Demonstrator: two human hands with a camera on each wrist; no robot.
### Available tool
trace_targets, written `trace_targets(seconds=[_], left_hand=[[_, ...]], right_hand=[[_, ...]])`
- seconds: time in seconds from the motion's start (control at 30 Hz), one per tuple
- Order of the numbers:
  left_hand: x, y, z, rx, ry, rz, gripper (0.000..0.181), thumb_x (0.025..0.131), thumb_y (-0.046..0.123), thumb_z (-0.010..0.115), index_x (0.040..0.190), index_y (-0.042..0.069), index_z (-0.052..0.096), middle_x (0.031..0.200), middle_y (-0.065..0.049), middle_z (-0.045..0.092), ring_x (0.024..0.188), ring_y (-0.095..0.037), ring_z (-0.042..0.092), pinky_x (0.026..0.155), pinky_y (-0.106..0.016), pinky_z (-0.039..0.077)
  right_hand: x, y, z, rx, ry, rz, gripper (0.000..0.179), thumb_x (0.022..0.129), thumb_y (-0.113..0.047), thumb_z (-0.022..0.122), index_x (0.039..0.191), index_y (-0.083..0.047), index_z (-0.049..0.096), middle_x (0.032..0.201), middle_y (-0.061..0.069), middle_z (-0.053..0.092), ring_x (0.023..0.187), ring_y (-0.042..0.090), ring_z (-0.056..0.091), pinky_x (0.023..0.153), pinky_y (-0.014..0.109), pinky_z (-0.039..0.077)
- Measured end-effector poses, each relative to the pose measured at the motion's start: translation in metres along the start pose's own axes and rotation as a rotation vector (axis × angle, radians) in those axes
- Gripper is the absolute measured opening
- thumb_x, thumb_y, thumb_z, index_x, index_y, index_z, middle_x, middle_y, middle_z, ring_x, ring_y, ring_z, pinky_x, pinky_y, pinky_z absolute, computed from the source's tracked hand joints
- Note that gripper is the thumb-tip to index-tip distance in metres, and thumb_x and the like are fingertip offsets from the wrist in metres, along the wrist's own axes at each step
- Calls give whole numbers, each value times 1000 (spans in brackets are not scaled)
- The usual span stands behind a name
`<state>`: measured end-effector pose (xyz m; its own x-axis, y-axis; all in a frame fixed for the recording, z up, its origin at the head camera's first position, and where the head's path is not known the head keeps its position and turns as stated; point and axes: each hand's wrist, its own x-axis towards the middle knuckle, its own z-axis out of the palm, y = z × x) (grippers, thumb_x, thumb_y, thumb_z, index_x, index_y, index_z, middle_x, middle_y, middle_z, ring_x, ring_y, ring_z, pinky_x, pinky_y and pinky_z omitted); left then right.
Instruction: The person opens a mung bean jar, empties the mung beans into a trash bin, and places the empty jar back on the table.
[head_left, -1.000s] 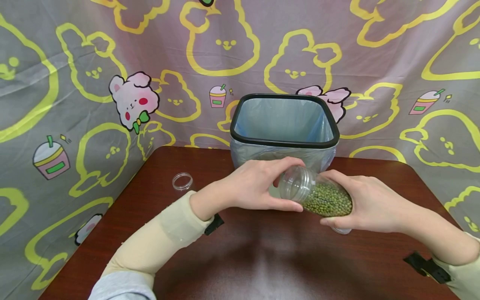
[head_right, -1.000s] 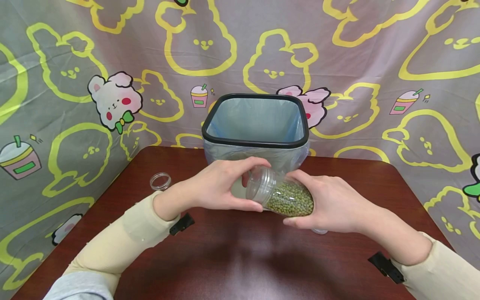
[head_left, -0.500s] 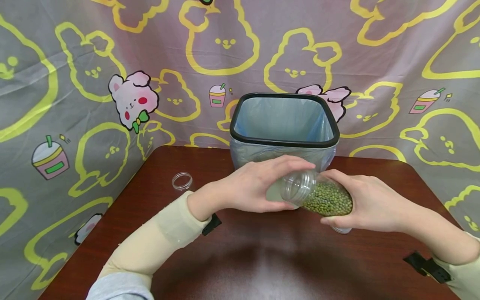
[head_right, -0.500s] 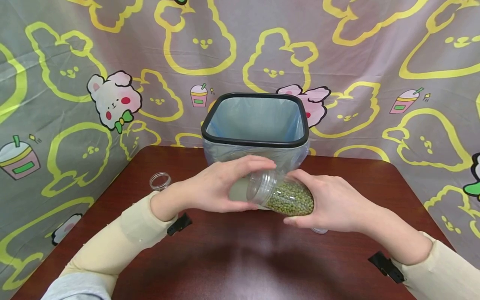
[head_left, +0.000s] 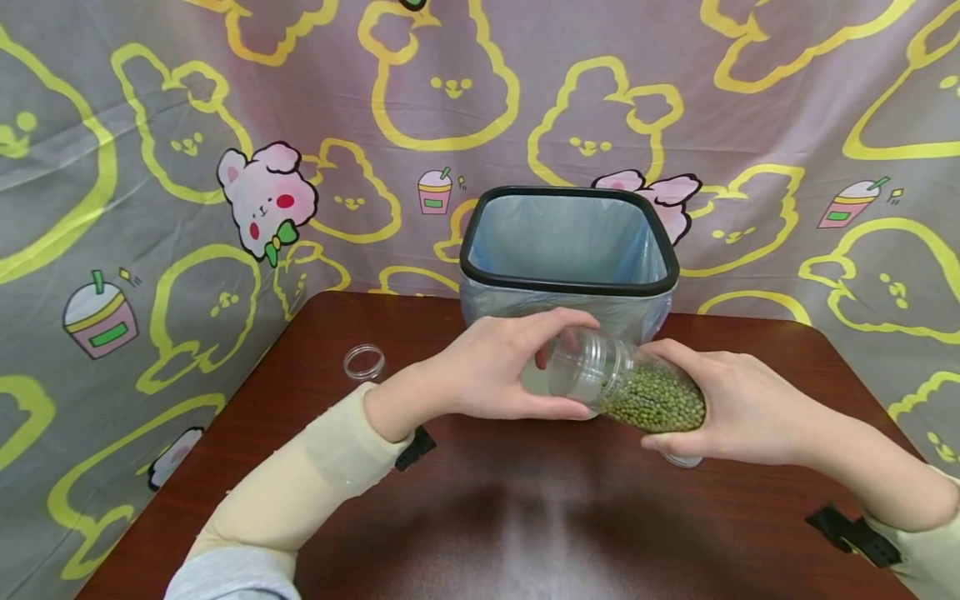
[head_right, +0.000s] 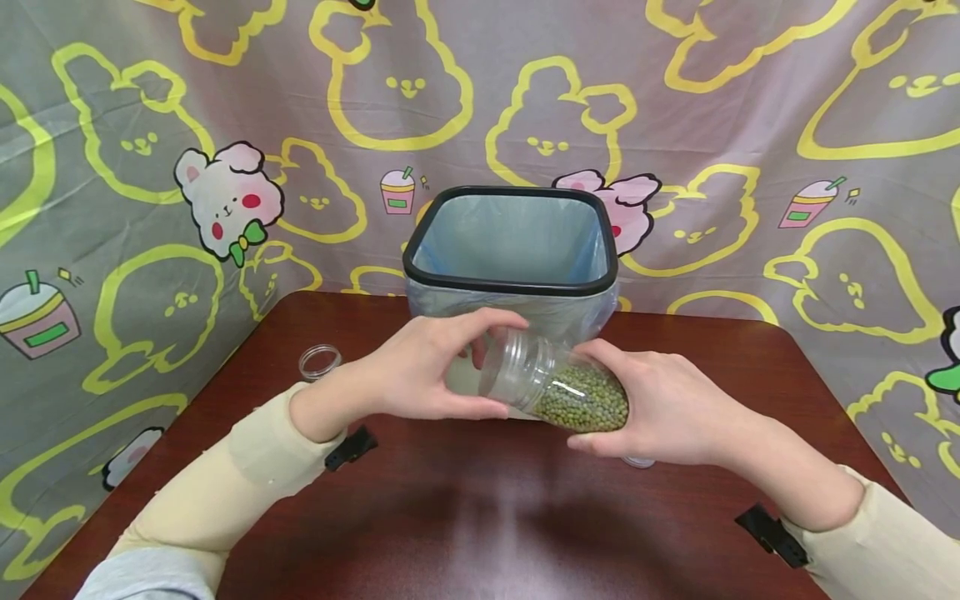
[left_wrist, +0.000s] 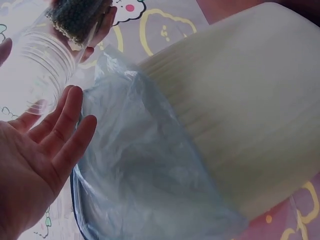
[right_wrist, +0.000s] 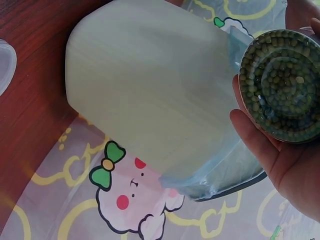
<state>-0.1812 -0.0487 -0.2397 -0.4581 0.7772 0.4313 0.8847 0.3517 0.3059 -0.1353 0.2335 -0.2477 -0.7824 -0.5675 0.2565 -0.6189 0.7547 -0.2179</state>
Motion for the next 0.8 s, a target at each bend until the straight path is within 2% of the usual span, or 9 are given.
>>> trace_targets(seconds=[0.27,0.4,0.5,0.6,0.8], left_hand=[[-19,-6,-9,25,55,-72,68,79,49,77,134,21,48,89,13,55,63,3,46,54,-24,40],[-33,-11,-11,29,72,-90,67,78,47,78,133,19,49,89,12,56,64,3,47,55,-23,41],[-45,-14,-12,49,61,-99,67,78,47,78,132,18,50,85,11,56,65,2,48,55,-23,41],[-57,-18,-12,80,4,-111,68,79,51,75,133,17,50,81,10,54,65,0,48,54,-23,41],[-82,-29,-7,172,-188,-151,69,82,58,69,133,17,49,89,12,56,67,-1,49,57,-22,43]], right_hand=[[-2,2,0,-6,11,8,74,68,-58,82,126,-24,51,90,-18,60,72,-1,54,59,28,46],[-2,3,0,-9,18,3,74,67,-57,83,126,-25,51,89,-19,60,72,-1,53,59,28,46],[-3,3,1,-6,16,7,74,67,-57,82,126,-25,51,90,-18,60,72,-1,53,59,28,46],[-3,3,1,-2,12,14,74,67,-58,82,126,-25,51,90,-18,60,72,-1,54,59,28,46],[-5,4,1,0,6,32,76,67,-58,82,127,-23,51,91,-17,61,72,0,55,59,28,46]])
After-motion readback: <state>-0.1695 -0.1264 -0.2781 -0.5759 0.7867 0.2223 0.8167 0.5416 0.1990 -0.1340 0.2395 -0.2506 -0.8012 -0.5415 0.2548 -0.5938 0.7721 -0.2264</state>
